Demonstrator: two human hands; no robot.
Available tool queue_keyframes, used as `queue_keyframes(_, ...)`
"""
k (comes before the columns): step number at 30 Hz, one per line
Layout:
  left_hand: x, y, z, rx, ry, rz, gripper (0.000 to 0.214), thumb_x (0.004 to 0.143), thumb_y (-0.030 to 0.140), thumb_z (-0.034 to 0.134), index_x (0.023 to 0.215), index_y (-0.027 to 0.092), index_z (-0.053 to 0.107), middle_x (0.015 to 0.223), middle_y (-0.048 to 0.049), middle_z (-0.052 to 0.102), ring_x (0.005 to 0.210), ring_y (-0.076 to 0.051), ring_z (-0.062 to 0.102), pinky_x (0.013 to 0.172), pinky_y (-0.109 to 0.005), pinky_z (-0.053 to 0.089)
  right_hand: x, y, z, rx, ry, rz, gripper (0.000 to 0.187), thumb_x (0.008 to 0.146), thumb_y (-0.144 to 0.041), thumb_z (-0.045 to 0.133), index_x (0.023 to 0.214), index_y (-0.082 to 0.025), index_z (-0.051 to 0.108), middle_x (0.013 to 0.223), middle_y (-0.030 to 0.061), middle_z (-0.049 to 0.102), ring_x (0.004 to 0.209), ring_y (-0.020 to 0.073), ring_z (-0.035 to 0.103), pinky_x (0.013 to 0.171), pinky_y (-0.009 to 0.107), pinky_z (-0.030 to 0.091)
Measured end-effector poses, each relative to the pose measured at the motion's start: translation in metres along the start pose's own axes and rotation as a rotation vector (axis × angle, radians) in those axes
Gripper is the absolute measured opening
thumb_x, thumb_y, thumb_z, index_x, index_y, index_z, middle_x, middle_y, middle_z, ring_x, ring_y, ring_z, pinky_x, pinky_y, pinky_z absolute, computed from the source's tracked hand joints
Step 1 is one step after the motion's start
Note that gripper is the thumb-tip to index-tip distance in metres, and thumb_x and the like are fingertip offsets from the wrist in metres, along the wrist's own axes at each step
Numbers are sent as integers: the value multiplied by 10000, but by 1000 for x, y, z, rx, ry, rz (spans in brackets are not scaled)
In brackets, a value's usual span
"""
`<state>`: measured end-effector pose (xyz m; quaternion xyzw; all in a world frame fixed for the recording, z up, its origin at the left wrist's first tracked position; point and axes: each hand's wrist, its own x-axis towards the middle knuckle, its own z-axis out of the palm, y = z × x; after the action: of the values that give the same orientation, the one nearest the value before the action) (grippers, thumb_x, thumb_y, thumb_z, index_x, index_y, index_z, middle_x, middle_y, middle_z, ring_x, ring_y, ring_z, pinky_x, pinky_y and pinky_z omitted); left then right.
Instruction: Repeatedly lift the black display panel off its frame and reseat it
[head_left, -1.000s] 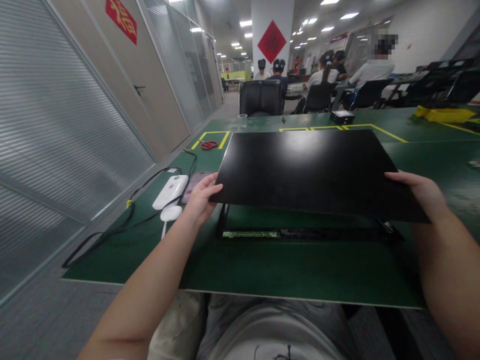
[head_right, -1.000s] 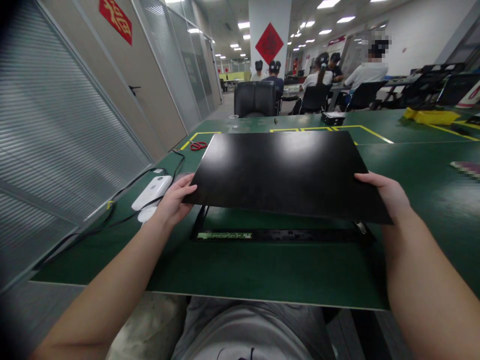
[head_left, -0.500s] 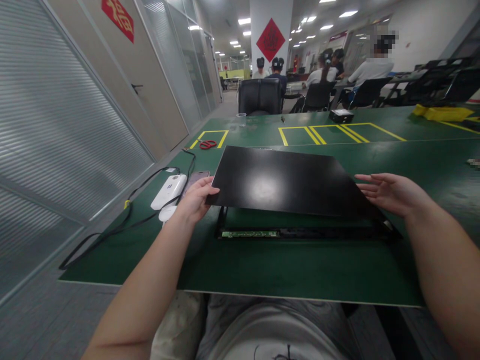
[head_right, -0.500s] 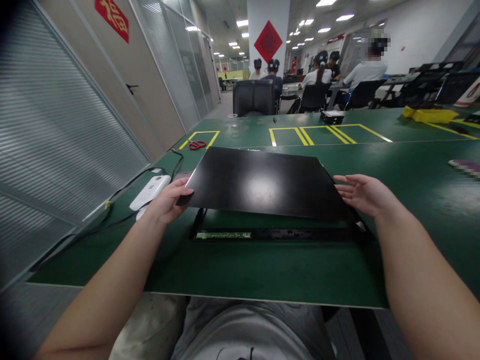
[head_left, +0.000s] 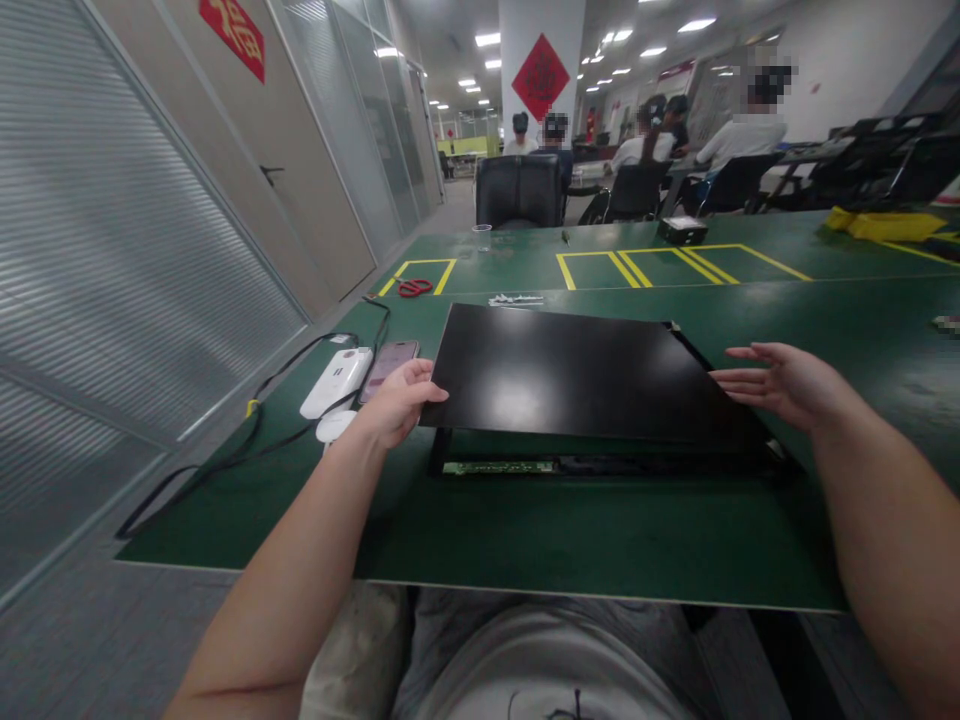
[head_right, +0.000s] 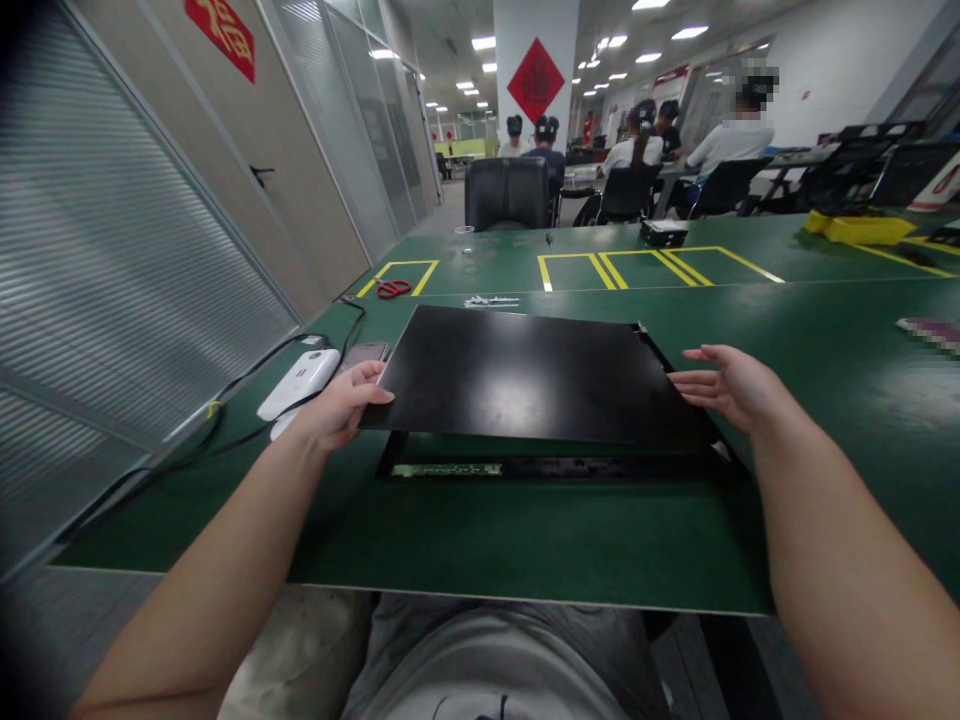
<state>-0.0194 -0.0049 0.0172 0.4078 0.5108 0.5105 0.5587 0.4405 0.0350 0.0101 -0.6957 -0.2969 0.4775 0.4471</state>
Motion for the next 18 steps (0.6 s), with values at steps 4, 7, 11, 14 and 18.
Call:
queue_keyframes(4,0,0,0,24,-7,-15,504,393,64,739,850,170,553,745,40,665,614,-124,616,583,-235,472,1,3,2,-37,4,-7,177,940,-288,388,1025,-219,528,763,123,704,680,196,696,663,274,560)
queue_keyframes(7,-1,1,0,33,-12,-24,518,383,62,735,850,170,540,717,44,658,615,-126,615,593,-237,480,0,3,4,-44,1,-12,171,941,-273,391,1021,-212,529,760,120,705,675,191,698,662,268,564)
queue_keyframes(11,-2,2,1,19,-9,-28,518,381,65,732,853,170,545,714,51,662,606,-120,614,591,-234,482,-2,2,5,-58,16,-7,158,946,-272,400,1008,-209,531,729,101,697,642,178,695,603,240,557)
queue_keyframes(14,-1,1,0,4,-12,-29,501,385,64,728,842,169,551,719,48,666,602,-118,616,579,-228,475,-1,2,4,-78,18,2,161,939,-275,419,1009,-204,545,731,104,701,636,176,693,596,238,558)
queue_keyframes(18,0,0,0,5,-13,-33,483,391,59,732,825,173,553,701,55,659,588,-114,612,565,-222,469,2,5,3,-79,12,-11,160,943,-274,421,979,-197,556,739,109,705,645,175,695,602,237,559)
